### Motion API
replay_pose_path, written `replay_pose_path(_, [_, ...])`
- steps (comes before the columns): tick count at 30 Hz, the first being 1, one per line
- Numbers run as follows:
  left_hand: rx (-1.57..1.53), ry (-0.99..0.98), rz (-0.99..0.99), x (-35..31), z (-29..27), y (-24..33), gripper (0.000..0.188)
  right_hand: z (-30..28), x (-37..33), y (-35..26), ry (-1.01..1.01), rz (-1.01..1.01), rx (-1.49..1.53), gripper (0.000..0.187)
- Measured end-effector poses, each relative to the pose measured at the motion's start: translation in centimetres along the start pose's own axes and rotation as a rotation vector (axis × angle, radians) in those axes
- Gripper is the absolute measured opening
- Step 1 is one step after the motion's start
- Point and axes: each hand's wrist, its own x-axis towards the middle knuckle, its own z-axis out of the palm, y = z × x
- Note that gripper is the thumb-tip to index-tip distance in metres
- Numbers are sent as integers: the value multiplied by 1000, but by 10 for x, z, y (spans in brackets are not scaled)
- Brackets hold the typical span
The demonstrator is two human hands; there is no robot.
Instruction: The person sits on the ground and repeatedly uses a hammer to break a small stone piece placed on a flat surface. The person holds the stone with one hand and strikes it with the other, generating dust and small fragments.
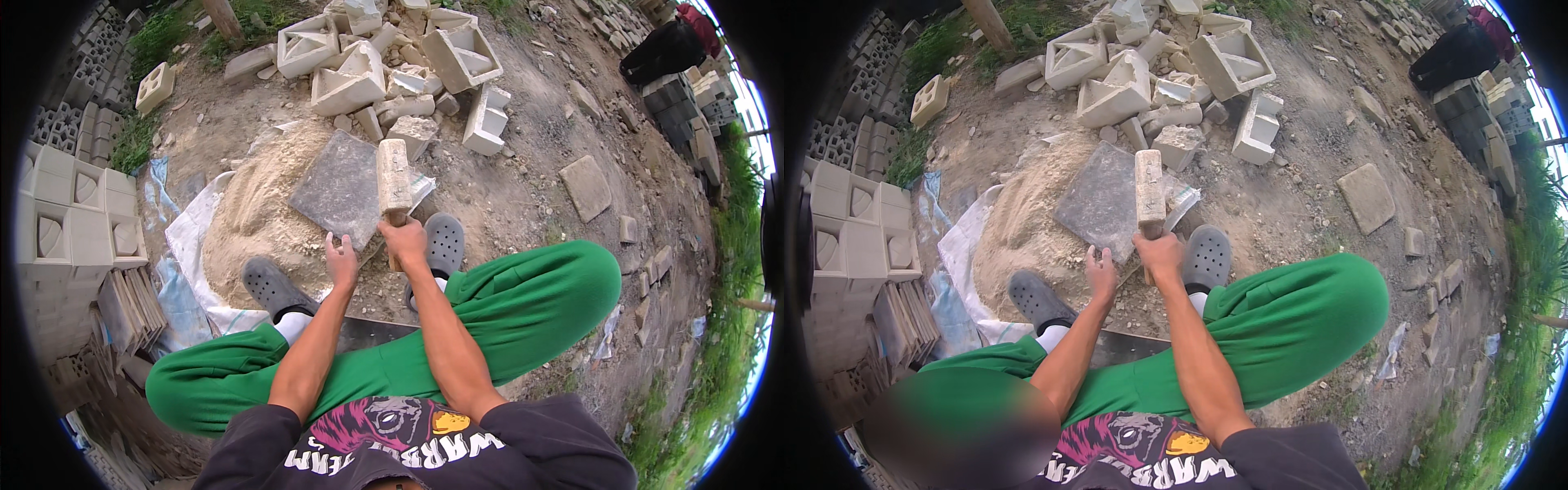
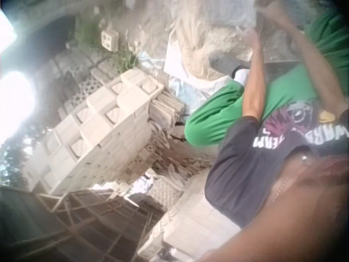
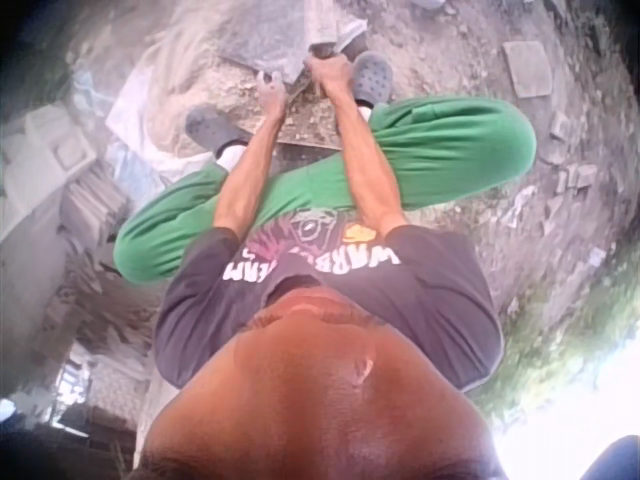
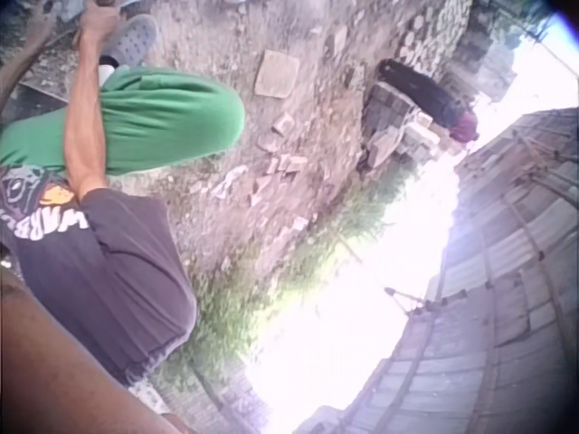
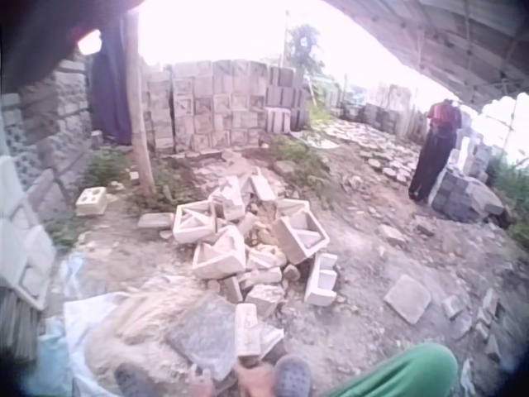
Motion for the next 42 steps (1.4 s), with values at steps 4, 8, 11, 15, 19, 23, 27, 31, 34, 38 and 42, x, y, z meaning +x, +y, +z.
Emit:
replay_pose_path(4, [-110,-63,-92,4,-4,10,58,3,-4,-3,-139,154,-67,49])
replay_pose_path(8, [-287,-147,-131,-4,-7,12,54,-2,-11,-26,-111,98,-76,48])
replay_pose_path(11, [-352,-220,-119,0,-10,8,54,2,-3,-23,-112,118,-55,49])
replay_pose_path(15, [-304,-267,-57,-4,-2,38,40,20,11,1,-118,220,-80,51])
replay_pose_path(19, [-35,-89,21,36,-5,55,33,30,14,0,-133,286,-14,55])
replay_pose_path(23, [39,-32,262,82,11,132,27,40,12,-7,-141,307,-77,60])
replay_pose_path(27, [148,-194,655,124,72,235,23,43,3,-23,-210,356,-55,61])
replay_pose_path(31, [698,-329,1119,189,146,282,52,60,1,-20,-225,423,40,57])
replay_pose_path(34, [1030,-281,1389,241,197,292,66,75,-2,-16,-216,419,151,56])
replay_pose_path(38, [1224,-443,1355,285,233,294,72,75,-2,-17,-244,423,167,55])
replay_pose_path(42, [1325,-694,1168,291,245,321,73,64,1,-28,-254,440,156,56])
